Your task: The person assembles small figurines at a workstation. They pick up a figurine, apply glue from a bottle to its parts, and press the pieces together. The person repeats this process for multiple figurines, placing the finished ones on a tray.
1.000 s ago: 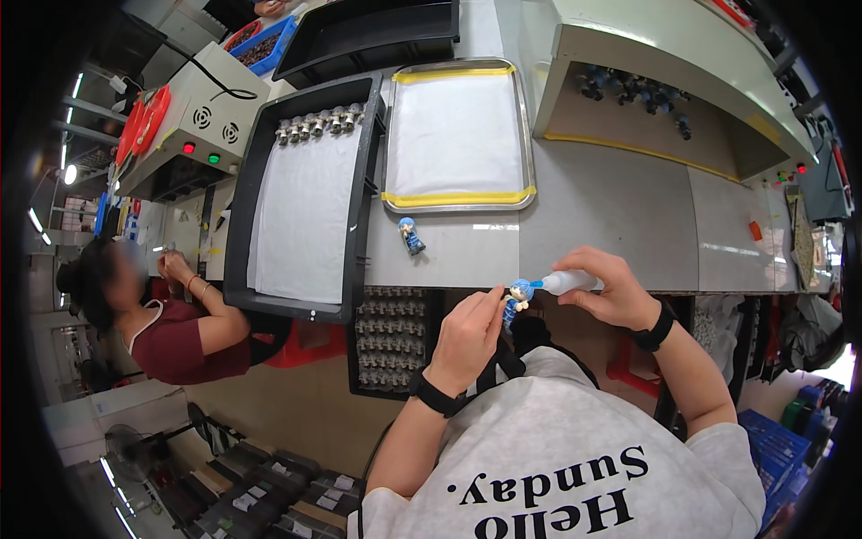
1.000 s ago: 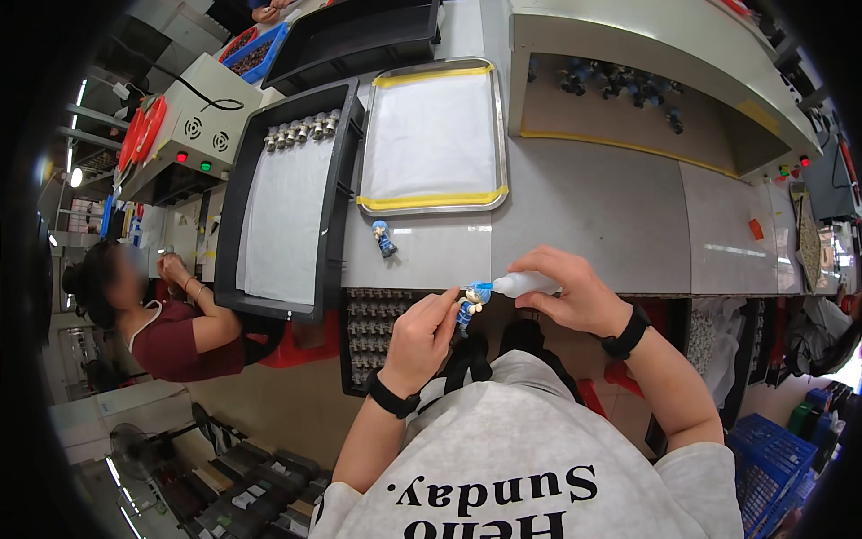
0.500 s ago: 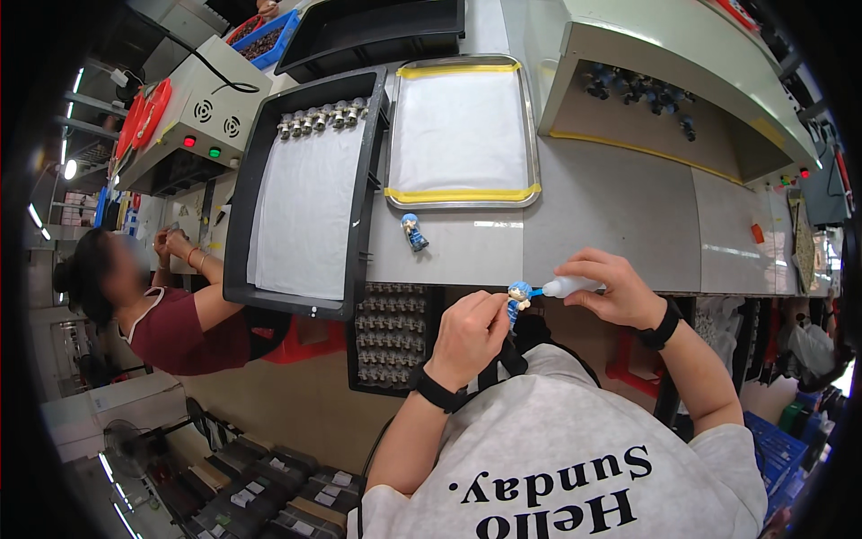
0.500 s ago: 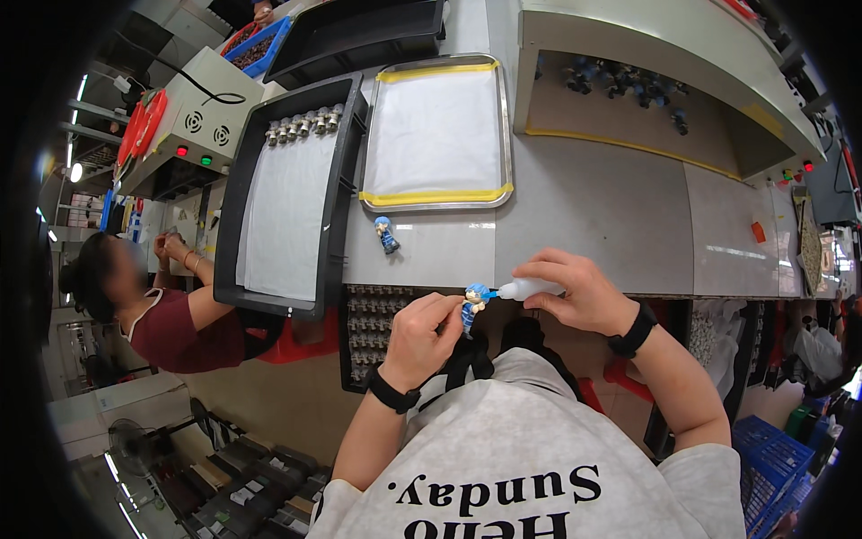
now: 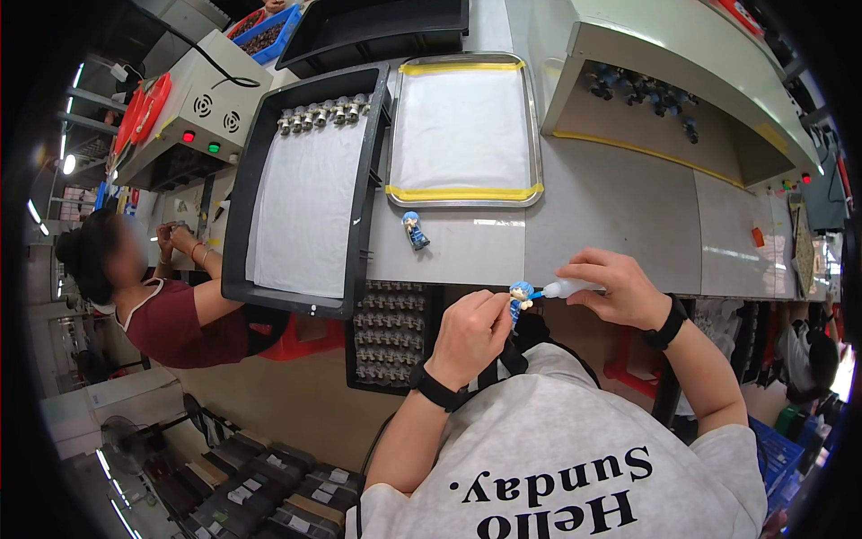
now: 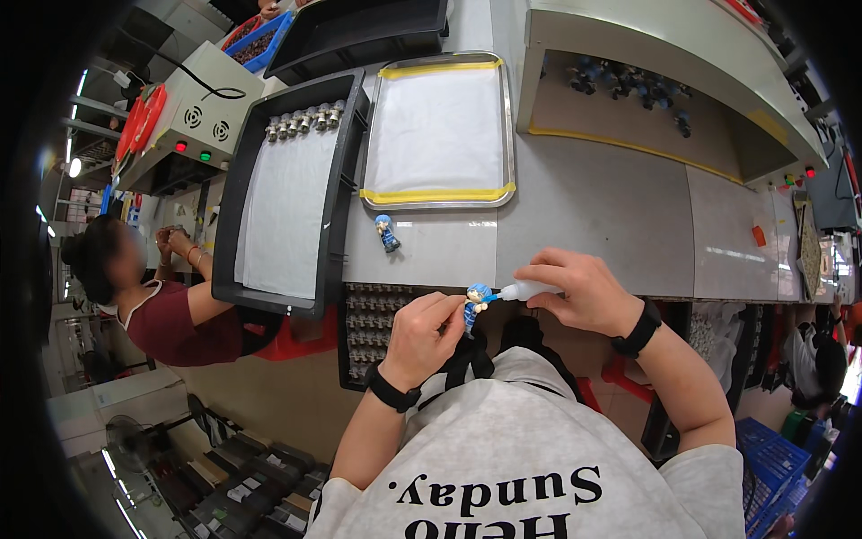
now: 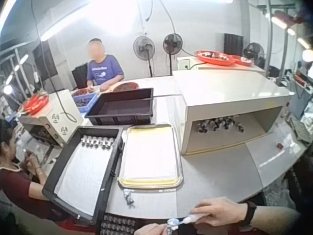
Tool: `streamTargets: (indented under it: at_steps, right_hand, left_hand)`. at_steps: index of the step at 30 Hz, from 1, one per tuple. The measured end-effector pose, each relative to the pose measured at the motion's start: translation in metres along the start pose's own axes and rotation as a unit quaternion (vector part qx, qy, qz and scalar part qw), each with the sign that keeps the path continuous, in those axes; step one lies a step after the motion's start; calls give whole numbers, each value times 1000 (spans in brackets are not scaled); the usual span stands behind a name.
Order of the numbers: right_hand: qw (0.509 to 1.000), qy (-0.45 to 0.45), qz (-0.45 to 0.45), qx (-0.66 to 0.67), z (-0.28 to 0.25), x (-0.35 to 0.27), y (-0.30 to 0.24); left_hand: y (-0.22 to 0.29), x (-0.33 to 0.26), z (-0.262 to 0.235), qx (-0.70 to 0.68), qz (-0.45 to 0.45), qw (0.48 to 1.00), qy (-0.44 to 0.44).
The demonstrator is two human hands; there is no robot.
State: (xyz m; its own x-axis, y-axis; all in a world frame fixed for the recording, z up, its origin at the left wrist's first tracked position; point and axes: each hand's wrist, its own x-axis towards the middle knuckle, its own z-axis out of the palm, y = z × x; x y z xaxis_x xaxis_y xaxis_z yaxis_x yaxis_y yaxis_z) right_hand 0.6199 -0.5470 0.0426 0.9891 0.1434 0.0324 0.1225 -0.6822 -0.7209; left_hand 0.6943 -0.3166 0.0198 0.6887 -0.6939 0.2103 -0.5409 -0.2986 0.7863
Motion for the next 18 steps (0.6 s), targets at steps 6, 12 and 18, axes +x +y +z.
streamTargets:
  at_steps: [6, 12, 18]
  right_hand:
    - [999, 5, -12, -36, -4, 3, -4]
    - [998, 9, -26, -63, -6, 4, -6]
    - [996, 16, -35, -84, -7, 3, -10]
  left_hand:
    - [-2, 0, 1, 18, 10, 1000, 6]
    - [-2, 2, 1, 31, 27, 999, 21]
    - [-3, 1, 2, 38, 34, 998, 24]
